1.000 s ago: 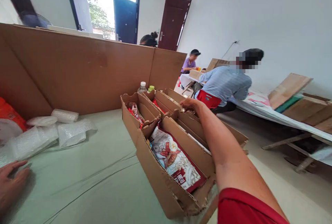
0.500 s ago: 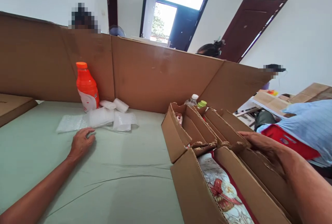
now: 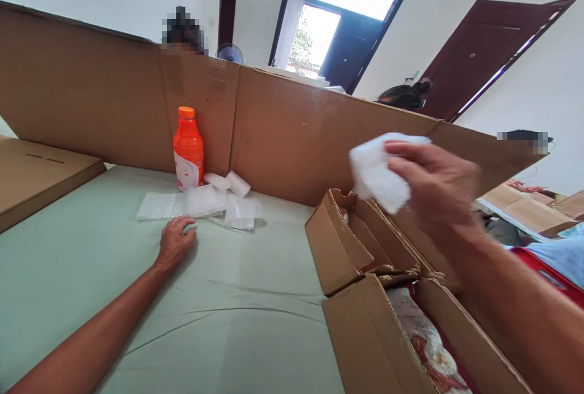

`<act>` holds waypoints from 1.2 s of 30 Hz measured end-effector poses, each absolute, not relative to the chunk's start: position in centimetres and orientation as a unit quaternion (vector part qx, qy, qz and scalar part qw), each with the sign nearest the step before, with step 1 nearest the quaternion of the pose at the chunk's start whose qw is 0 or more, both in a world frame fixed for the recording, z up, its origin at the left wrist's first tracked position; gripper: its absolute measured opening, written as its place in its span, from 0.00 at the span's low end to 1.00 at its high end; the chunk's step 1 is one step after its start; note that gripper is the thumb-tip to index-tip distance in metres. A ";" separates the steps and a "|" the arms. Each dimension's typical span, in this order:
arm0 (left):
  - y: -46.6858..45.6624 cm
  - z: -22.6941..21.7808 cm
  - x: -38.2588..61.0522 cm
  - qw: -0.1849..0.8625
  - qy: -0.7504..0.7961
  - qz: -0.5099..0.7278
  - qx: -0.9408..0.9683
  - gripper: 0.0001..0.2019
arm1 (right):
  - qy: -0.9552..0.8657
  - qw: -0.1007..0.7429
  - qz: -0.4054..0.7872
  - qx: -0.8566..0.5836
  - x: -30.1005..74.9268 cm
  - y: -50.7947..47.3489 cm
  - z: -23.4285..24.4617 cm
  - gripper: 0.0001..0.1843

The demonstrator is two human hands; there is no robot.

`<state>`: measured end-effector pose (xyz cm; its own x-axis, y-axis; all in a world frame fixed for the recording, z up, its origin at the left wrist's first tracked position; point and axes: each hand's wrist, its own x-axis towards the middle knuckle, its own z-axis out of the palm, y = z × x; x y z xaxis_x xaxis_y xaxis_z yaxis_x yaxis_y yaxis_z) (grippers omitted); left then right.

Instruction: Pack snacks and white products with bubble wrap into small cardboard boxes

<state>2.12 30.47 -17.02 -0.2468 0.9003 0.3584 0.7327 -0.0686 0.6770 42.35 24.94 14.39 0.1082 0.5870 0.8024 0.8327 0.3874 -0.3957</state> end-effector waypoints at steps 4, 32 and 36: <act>30.5 -16.9 2.3 0.111 0.670 0.428 0.596 0.15 | -0.710 0.531 0.084 -0.455 28.3 30.7 10.7 0.10; 30.4 -16.0 2.0 0.125 0.683 0.420 0.584 0.15 | -0.763 0.250 0.116 -0.584 19.7 23.9 -13.1 0.15; 30.2 -15.4 1.4 0.130 0.687 0.386 0.601 0.16 | -0.777 0.202 0.101 -0.588 19.4 19.0 -14.6 0.19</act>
<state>1.35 30.22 -15.44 -0.2426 0.9273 0.2850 0.7260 -0.0213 0.6873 19.37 19.00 -14.59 -0.2263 0.9544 0.1948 0.8728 0.2875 -0.3943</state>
